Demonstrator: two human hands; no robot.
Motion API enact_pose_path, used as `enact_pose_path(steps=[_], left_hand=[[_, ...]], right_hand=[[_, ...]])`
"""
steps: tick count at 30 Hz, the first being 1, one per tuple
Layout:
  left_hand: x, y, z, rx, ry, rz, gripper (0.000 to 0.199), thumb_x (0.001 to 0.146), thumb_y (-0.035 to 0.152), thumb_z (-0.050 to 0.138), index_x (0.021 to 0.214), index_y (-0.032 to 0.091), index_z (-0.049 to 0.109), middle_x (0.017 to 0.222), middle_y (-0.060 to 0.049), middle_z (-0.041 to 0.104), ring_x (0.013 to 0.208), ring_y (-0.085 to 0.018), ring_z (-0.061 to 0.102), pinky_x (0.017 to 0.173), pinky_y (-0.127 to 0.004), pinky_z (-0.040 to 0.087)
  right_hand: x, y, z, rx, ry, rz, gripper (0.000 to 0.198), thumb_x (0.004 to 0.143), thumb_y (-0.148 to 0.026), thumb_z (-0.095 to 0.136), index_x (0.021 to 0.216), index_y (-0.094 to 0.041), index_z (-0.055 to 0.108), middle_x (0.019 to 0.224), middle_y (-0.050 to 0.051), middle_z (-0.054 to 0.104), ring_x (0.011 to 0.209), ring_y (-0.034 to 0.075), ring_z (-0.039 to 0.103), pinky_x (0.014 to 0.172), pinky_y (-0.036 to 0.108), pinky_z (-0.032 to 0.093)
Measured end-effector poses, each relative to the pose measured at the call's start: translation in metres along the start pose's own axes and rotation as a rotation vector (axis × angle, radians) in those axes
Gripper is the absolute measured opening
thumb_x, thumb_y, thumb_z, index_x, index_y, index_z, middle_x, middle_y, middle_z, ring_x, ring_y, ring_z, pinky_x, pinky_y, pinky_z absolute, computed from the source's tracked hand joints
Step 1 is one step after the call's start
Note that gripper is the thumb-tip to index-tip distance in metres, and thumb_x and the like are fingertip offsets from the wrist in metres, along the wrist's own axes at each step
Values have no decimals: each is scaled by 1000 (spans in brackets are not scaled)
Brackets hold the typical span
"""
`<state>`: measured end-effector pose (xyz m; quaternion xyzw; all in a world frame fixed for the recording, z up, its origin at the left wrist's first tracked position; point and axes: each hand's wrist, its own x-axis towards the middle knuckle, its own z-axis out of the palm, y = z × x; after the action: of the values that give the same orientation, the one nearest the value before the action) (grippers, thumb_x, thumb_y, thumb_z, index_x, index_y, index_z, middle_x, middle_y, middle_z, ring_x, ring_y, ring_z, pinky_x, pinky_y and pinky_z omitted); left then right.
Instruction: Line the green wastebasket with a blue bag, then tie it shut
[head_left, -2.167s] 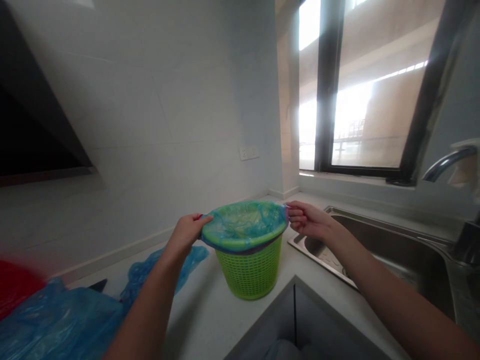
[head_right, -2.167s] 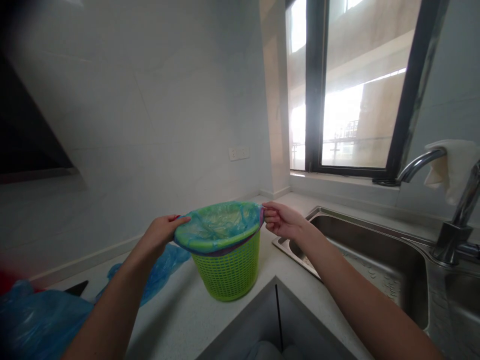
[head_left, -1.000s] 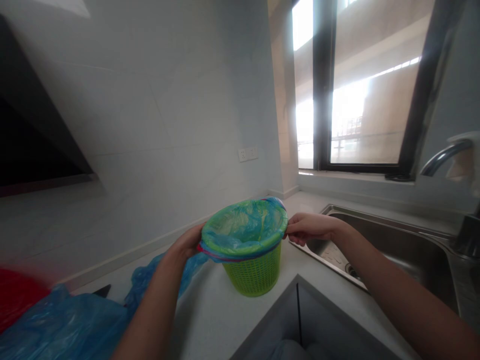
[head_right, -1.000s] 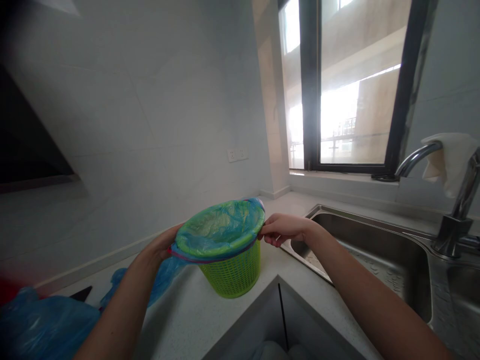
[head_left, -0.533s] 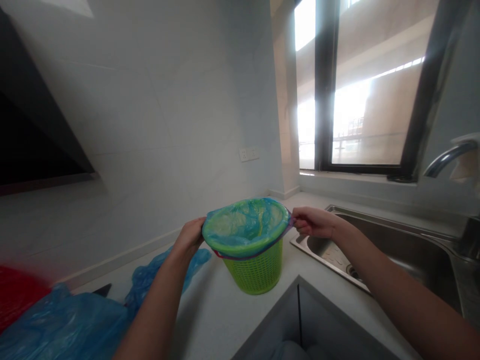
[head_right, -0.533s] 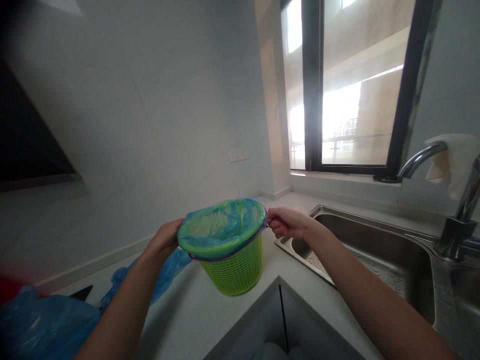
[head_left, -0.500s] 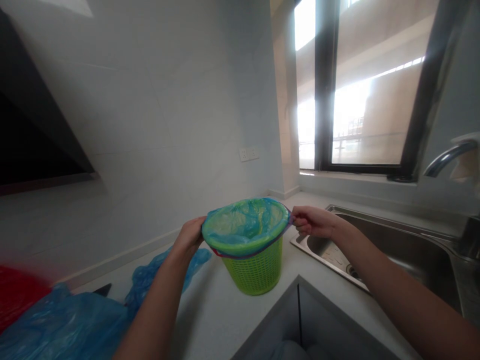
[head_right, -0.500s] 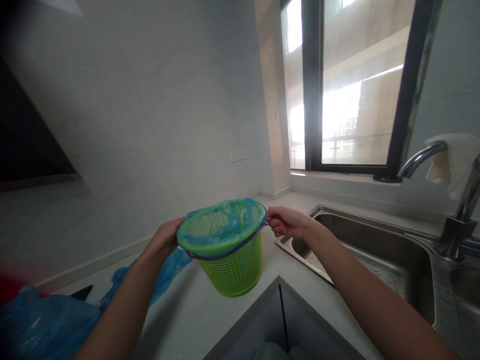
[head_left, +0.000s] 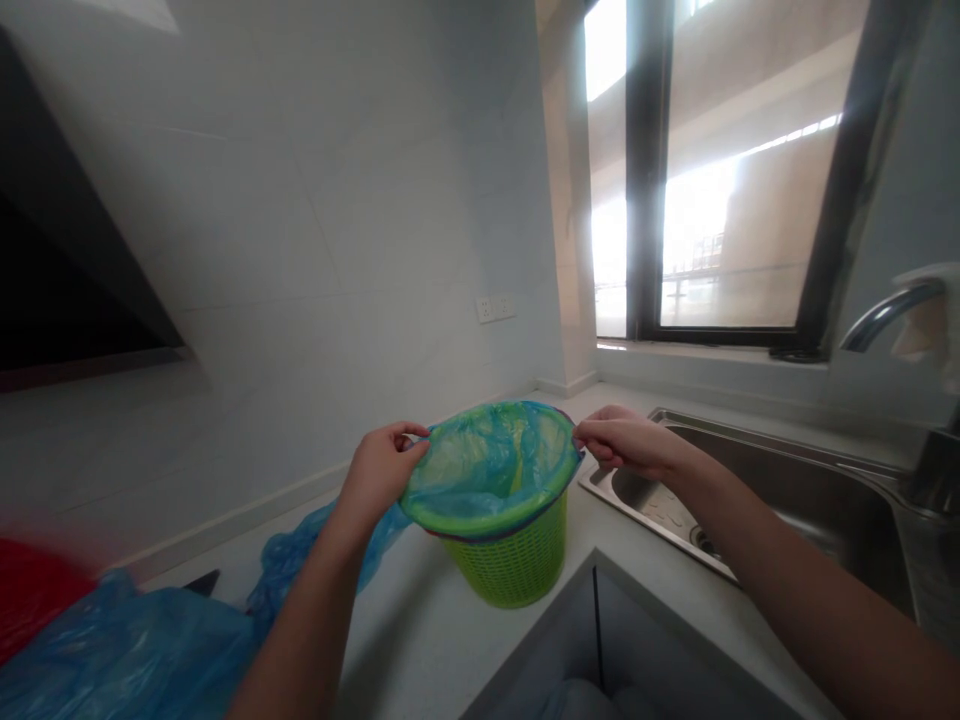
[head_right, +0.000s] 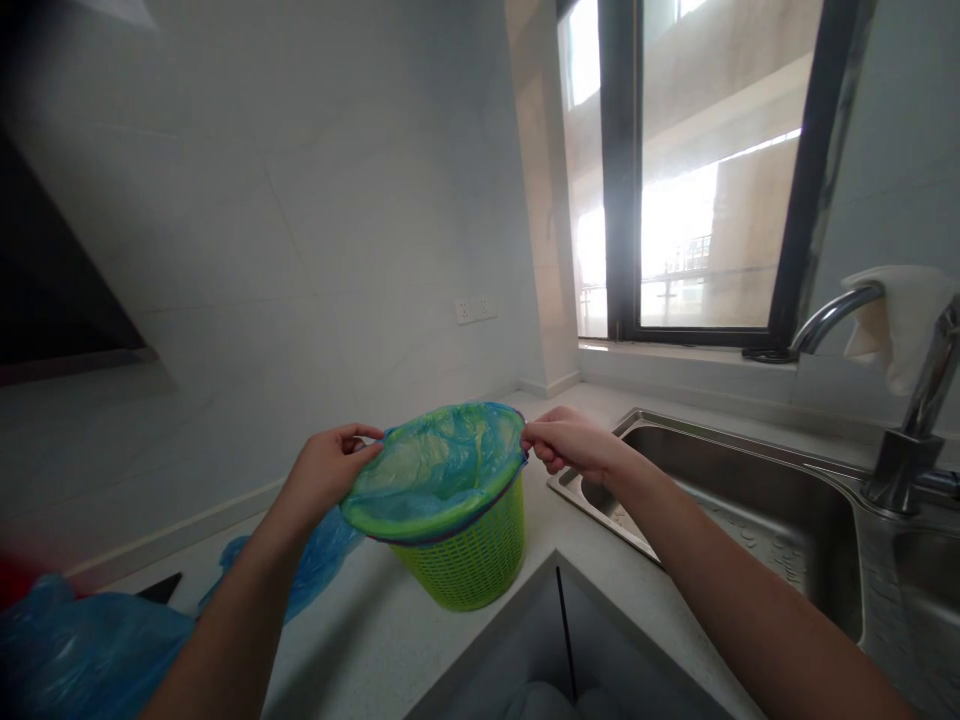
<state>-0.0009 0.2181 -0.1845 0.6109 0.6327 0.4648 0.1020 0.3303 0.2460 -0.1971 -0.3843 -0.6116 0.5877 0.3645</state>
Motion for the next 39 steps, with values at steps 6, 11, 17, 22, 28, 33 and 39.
enact_pose_path(steps=[6, 11, 17, 22, 28, 33, 39], left_hand=[[-13, 13, 12, -57, 22, 20, 34, 68, 45, 63, 86, 18, 72, 58, 0, 57, 54, -16, 48, 53, -28, 31], [-20, 28, 12, -273, -186, -101, 36, 64, 45, 68, 87, 17, 69, 51, 2, 53, 46, -14, 43, 48, -27, 32], [-34, 43, -13, -274, -362, -208, 38, 65, 53, 70, 81, 18, 67, 53, -4, 62, 46, -18, 55, 48, -29, 41], [-23, 24, -35, -101, -180, -225, 38, 71, 53, 62, 85, 19, 69, 49, -1, 58, 41, -18, 51, 44, -29, 38], [10, -15, -10, -204, -46, -263, 37, 62, 49, 69, 81, 17, 70, 82, -8, 71, 67, -20, 64, 57, -30, 48], [14, -29, 22, -646, -443, -422, 30, 66, 46, 71, 79, 20, 74, 84, -10, 75, 82, -27, 69, 71, -35, 54], [19, -40, 27, -732, -513, -474, 20, 66, 32, 74, 81, 20, 75, 88, -10, 77, 95, -29, 70, 81, -37, 56]], right_hand=[[-3, -3, -5, -253, 65, -13, 22, 74, -21, 59, 52, -17, 58, 38, -3, 43, 35, 7, 34, 37, 22, 25], [3, -3, -15, -575, 426, -122, 33, 76, -29, 61, 46, -19, 52, 42, -1, 46, 42, 10, 40, 45, 27, 27], [22, 10, -12, -563, 587, -398, 19, 79, -27, 59, 61, -19, 58, 55, -1, 56, 55, 13, 50, 52, 26, 31], [27, 14, -25, -413, 540, -318, 4, 75, -15, 62, 76, -19, 63, 62, 3, 66, 55, 16, 61, 55, 25, 44], [3, 7, -34, -462, -114, 70, 22, 81, -34, 71, 71, -14, 69, 72, 13, 71, 51, 15, 62, 48, 26, 48], [-2, 2, -22, -360, -243, 145, 23, 81, -34, 69, 71, -13, 68, 70, 6, 67, 51, 9, 59, 49, 20, 50], [5, 10, -22, -315, -163, 135, 20, 77, -25, 66, 61, -14, 60, 60, 2, 60, 49, 8, 57, 46, 17, 48]])
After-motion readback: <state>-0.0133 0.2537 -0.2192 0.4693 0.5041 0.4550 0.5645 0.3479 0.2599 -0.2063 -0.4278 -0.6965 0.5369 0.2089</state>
